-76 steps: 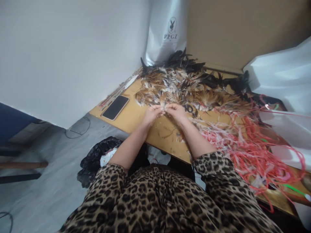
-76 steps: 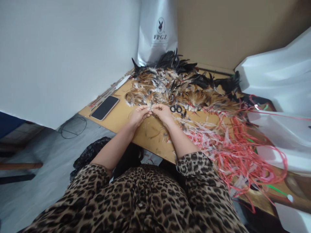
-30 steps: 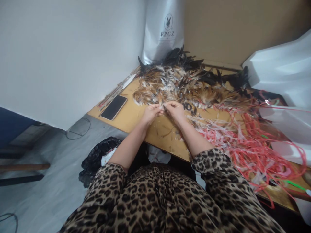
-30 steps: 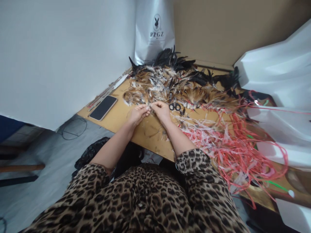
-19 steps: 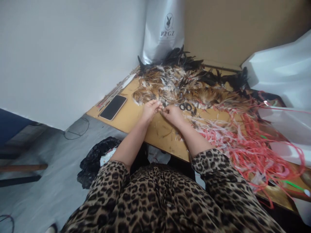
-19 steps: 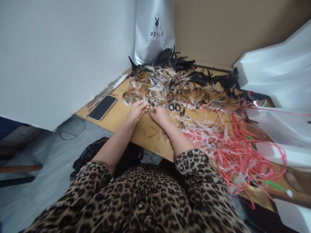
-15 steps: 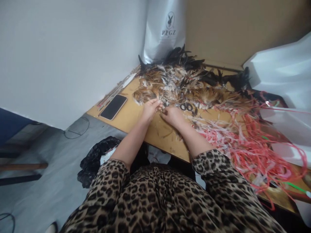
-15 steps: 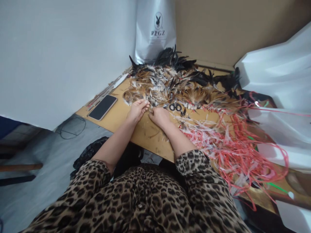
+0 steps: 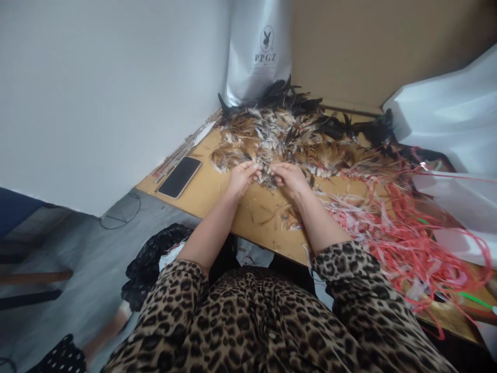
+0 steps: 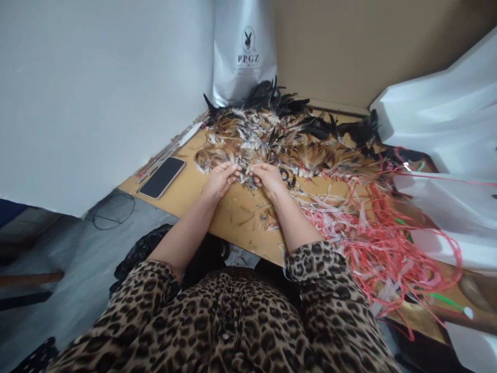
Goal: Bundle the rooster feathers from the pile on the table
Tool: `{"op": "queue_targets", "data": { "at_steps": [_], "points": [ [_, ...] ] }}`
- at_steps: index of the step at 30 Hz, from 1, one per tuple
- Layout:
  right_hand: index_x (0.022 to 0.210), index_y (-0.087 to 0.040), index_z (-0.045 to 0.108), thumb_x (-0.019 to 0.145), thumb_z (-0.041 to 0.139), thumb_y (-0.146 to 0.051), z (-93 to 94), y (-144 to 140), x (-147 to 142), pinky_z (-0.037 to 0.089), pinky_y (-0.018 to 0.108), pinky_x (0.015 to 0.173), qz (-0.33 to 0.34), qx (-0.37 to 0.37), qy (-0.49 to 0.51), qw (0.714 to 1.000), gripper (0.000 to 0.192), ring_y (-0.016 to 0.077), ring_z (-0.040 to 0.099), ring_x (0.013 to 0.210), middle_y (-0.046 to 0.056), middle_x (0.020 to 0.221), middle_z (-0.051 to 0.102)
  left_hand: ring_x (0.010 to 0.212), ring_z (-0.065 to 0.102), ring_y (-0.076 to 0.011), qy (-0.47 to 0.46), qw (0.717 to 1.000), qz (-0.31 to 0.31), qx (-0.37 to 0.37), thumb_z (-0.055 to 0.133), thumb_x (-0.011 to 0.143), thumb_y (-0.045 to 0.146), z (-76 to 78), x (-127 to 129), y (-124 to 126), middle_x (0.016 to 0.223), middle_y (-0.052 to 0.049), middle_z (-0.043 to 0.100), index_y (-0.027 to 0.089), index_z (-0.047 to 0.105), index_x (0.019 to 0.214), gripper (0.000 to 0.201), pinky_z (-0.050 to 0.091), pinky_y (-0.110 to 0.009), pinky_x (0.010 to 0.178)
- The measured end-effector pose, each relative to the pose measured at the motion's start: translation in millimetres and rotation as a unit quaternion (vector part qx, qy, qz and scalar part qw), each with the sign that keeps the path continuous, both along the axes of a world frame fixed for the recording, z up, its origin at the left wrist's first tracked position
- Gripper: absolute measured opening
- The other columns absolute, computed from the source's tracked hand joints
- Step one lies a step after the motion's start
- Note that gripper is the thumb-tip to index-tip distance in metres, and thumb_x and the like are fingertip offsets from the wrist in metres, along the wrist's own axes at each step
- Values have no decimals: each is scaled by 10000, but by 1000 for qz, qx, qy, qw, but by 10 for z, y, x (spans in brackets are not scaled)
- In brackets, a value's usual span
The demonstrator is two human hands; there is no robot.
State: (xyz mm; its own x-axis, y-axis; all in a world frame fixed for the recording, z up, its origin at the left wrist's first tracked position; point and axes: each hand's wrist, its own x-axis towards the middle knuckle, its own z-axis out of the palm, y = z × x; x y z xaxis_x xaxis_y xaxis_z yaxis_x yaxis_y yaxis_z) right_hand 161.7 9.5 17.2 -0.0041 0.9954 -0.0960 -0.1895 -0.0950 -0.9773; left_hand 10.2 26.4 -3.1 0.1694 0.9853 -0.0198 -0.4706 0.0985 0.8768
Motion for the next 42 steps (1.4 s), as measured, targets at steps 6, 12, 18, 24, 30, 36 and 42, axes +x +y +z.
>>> {"op": "queue_targets", "data": {
  "at_steps": [6, 12, 18, 24, 30, 36, 42],
  "points": [
    [672, -164, 606, 557, 712, -369, -45, -13, -65, 226, 190, 385, -29, 35, -3, 999, 258, 39, 301, 382, -66, 448, 473, 536, 571, -48, 33, 998, -51, -12, 703, 663, 254, 13, 18, -64, 746, -49, 680, 107, 645, 781, 198, 375, -152, 469],
    [690, -156, 642, 600, 691, -323, -111, -9, -101, 414, 226, 589, -58, 126, -77, 987, 196, 76, 506, 548, -17, 634, 622, 543, 588, -53, 38, 996, -84, -17, 706, 662, 261, -5, 29, -74, 775, -62, 686, 103, 634, 797, 220, 376, -145, 462],
    [707, -153, 638, 620, 662, -350, -102, -9, -120, 432, 246, 633, -70, 143, -130, 979, 217, 98, 526, 598, -2, 667, 627, 540, 586, -52, 34, 996, -81, -30, 703, 667, 223, 2, 35, -76, 685, -36, 663, 97, 632, 780, 183, 401, -147, 484],
    [702, -156, 634, 633, 650, -336, -109, -11, -122, 425, 241, 617, -70, 152, -144, 975, 193, 97, 514, 580, -5, 647, 615, 525, 574, -52, 53, 995, -80, -28, 713, 656, 218, 6, 41, -82, 629, -28, 643, 95, 636, 761, 179, 423, -156, 510],
    [722, -159, 640, 649, 641, -342, -86, -30, -128, 425, 240, 619, -58, 150, -144, 976, 197, 102, 522, 593, -1, 656, 624, 507, 548, -38, 72, 995, -67, -3, 711, 658, 256, 16, 17, -72, 639, -22, 641, 107, 632, 727, 182, 410, -150, 497],
    [726, -149, 644, 688, 583, -305, -155, -12, -114, 414, 240, 605, -53, 180, -240, 953, 172, 106, 506, 568, 11, 654, 623, 523, 538, -27, 23, 1000, 1, 12, 695, 678, 267, 25, -67, -13, 671, -11, 640, 122, 629, 728, 166, 402, -137, 491],
    [739, -177, 669, 721, 518, -221, -98, -99, -114, 398, 246, 685, 11, 238, -488, 840, 159, 140, 541, 683, 33, 730, 633, 543, 542, -27, 13, 999, 30, -4, 678, 699, 240, 13, -97, 15, 700, -13, 644, 130, 624, 743, 130, 403, -134, 490]
  ]
}}
